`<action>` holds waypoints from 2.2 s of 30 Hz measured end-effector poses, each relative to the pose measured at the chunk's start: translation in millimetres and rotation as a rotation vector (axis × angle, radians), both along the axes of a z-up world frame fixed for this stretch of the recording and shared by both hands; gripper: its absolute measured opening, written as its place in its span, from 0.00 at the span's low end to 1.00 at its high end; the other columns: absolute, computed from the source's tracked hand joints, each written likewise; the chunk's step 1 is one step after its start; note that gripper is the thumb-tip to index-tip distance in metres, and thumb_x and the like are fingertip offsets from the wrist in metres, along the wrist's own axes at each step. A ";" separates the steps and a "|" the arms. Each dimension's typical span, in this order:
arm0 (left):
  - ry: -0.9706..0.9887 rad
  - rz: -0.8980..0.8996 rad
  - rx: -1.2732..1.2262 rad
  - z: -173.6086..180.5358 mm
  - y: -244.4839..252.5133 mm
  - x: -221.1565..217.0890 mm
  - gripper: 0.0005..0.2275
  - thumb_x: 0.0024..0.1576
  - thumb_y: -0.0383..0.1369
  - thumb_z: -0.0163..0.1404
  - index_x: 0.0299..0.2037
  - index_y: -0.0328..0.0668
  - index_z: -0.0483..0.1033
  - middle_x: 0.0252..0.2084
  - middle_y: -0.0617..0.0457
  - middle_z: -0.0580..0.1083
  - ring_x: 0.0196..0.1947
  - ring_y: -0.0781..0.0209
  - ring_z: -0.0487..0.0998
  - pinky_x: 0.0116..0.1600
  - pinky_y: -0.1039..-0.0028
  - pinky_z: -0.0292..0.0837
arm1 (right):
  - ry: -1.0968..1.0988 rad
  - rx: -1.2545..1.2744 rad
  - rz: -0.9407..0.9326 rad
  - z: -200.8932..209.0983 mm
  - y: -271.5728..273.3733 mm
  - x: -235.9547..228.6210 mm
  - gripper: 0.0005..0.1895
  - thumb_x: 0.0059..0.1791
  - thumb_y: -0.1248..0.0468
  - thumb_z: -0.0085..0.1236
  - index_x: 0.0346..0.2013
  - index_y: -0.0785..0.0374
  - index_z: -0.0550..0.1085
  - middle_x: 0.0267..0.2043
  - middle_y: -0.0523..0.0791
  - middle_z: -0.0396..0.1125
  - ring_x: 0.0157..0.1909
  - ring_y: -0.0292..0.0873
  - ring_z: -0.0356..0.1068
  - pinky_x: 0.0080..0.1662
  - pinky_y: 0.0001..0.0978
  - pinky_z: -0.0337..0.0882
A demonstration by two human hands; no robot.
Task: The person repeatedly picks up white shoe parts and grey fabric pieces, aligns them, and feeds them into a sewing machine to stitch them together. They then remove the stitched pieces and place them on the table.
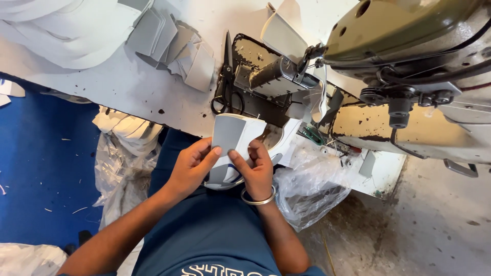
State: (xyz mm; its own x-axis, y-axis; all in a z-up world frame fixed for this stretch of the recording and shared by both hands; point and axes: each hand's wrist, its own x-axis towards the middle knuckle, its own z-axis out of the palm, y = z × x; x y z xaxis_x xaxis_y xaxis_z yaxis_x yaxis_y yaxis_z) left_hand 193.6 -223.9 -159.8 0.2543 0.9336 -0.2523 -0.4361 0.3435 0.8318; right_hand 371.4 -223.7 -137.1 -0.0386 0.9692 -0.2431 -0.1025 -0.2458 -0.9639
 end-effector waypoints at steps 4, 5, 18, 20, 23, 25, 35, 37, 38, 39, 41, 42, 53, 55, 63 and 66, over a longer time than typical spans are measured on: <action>0.249 0.041 0.144 20.0 14.7 -0.5 0.18 0.65 0.31 0.51 0.63 0.31 0.70 0.42 0.54 0.77 0.39 0.75 0.76 0.44 0.81 0.73 | 0.013 0.015 -0.007 -4.9 -10.4 3.6 0.17 0.52 0.70 0.63 0.53 0.70 0.69 0.49 0.47 0.72 0.50 0.36 0.72 0.50 0.26 0.73; 0.250 0.041 0.143 25.9 18.6 -1.8 0.18 0.65 0.31 0.51 0.63 0.31 0.70 0.42 0.54 0.77 0.39 0.75 0.76 0.44 0.81 0.73 | 0.013 0.014 -0.007 -8.2 -14.2 5.7 0.17 0.52 0.70 0.63 0.53 0.70 0.69 0.49 0.47 0.72 0.50 0.36 0.72 0.50 0.26 0.73; 0.564 -0.008 0.707 52.0 29.8 15.8 0.16 0.60 0.24 0.56 0.59 0.43 0.77 0.32 0.48 0.75 0.29 0.60 0.76 0.36 0.73 0.71 | 0.065 0.034 -0.066 20.6 -33.9 21.4 0.25 0.53 0.71 0.61 0.62 0.71 0.65 0.51 0.49 0.72 0.51 0.36 0.71 0.51 0.26 0.71; 0.530 -0.018 0.701 55.0 37.6 24.3 0.16 0.60 0.24 0.56 0.59 0.43 0.76 0.33 0.48 0.75 0.30 0.60 0.77 0.36 0.73 0.72 | 0.052 0.030 -0.092 27.7 -27.8 24.7 0.27 0.53 0.71 0.61 0.65 0.71 0.63 0.53 0.49 0.71 0.52 0.36 0.71 0.52 0.26 0.71; 0.544 -0.061 0.685 58.7 60.3 40.2 0.16 0.60 0.25 0.56 0.59 0.42 0.76 0.32 0.47 0.75 0.30 0.60 0.76 0.36 0.74 0.72 | 0.087 0.003 -0.166 32.2 -7.9 36.2 0.31 0.51 0.70 0.61 0.67 0.71 0.61 0.57 0.49 0.70 0.56 0.38 0.70 0.55 0.28 0.71; 0.506 -0.098 0.685 60.3 83.5 52.3 0.17 0.62 0.25 0.55 0.61 0.39 0.75 0.32 0.46 0.75 0.30 0.60 0.76 0.37 0.73 0.72 | 0.036 0.046 -0.176 39.2 14.0 45.7 0.32 0.51 0.71 0.60 0.69 0.71 0.60 0.57 0.50 0.71 0.57 0.39 0.71 0.56 0.29 0.72; 0.543 -0.206 0.435 89.7 162.0 71.7 0.15 0.62 0.28 0.55 0.60 0.45 0.77 0.25 0.49 0.74 0.23 0.69 0.68 0.29 0.77 0.68 | 0.073 0.053 -0.184 51.1 84.6 61.8 0.32 0.53 0.72 0.59 0.71 0.73 0.60 0.58 0.48 0.70 0.57 0.36 0.69 0.60 0.26 0.68; 0.551 -0.218 0.392 88.5 165.4 71.7 0.16 0.61 0.27 0.54 0.60 0.45 0.78 0.27 0.49 0.76 0.24 0.72 0.68 0.30 0.78 0.68 | 0.098 0.050 -0.210 47.5 86.1 61.7 0.33 0.53 0.73 0.60 0.71 0.74 0.61 0.56 0.49 0.70 0.55 0.37 0.69 0.59 0.28 0.68; 0.553 -0.221 0.392 86.0 166.4 71.5 0.16 0.61 0.27 0.54 0.60 0.45 0.78 0.27 0.49 0.76 0.24 0.72 0.68 0.30 0.78 0.68 | 0.100 0.048 -0.212 49.6 88.7 58.5 0.33 0.53 0.73 0.60 0.71 0.74 0.61 0.56 0.49 0.70 0.55 0.37 0.69 0.59 0.28 0.68; 0.484 -0.174 0.442 83.4 166.4 71.7 0.15 0.62 0.26 0.54 0.60 0.42 0.77 0.34 0.50 0.79 0.29 0.74 0.71 0.35 0.80 0.72 | 0.105 0.046 -0.228 52.1 90.5 55.9 0.32 0.53 0.73 0.60 0.70 0.74 0.61 0.57 0.49 0.70 0.57 0.36 0.69 0.60 0.27 0.68; 0.413 -0.130 0.490 81.7 167.7 71.6 0.14 0.63 0.26 0.54 0.60 0.39 0.77 0.42 0.52 0.82 0.35 0.75 0.75 0.41 0.82 0.75 | 0.109 0.042 -0.245 56.5 93.1 51.8 0.31 0.52 0.73 0.59 0.69 0.74 0.61 0.58 0.48 0.70 0.58 0.36 0.69 0.61 0.27 0.68; 0.410 -0.147 0.464 82.8 169.2 71.3 0.14 0.63 0.25 0.54 0.59 0.39 0.77 0.42 0.52 0.82 0.36 0.76 0.75 0.42 0.82 0.76 | 0.117 0.054 -0.243 58.7 94.1 50.2 0.30 0.53 0.73 0.59 0.68 0.74 0.62 0.58 0.48 0.70 0.58 0.36 0.70 0.61 0.27 0.68; 0.615 -0.063 0.556 86.9 168.4 66.5 0.12 0.62 0.27 0.57 0.56 0.41 0.80 0.31 0.53 0.78 0.25 0.76 0.73 0.31 0.80 0.70 | 0.160 0.128 -0.317 20.6 104.3 70.3 0.27 0.53 0.77 0.61 0.59 0.64 0.56 0.51 0.55 0.73 0.51 0.41 0.72 0.54 0.30 0.72; 0.487 -0.134 0.449 90.0 165.1 61.8 0.16 0.63 0.26 0.55 0.62 0.43 0.76 0.25 0.57 0.72 0.24 0.76 0.67 0.29 0.80 0.67 | 0.068 0.158 -0.269 23.7 106.7 77.6 0.30 0.53 0.77 0.62 0.62 0.62 0.54 0.53 0.55 0.71 0.54 0.42 0.72 0.56 0.30 0.73; 0.465 -0.152 0.503 80.0 182.4 60.0 0.17 0.64 0.27 0.55 0.64 0.43 0.74 0.27 0.60 0.69 0.28 0.77 0.65 0.33 0.82 0.67 | -0.034 0.174 -0.272 8.4 85.2 77.8 0.33 0.54 0.72 0.61 0.71 0.67 0.58 0.59 0.52 0.69 0.61 0.42 0.70 0.63 0.34 0.69; 0.436 -0.171 0.481 76.2 193.1 60.3 0.17 0.64 0.28 0.56 0.63 0.44 0.75 0.30 0.60 0.72 0.30 0.77 0.67 0.35 0.82 0.67 | -0.064 0.192 -0.315 17.9 89.4 70.3 0.30 0.54 0.71 0.62 0.69 0.72 0.63 0.62 0.51 0.68 0.62 0.41 0.68 0.65 0.34 0.68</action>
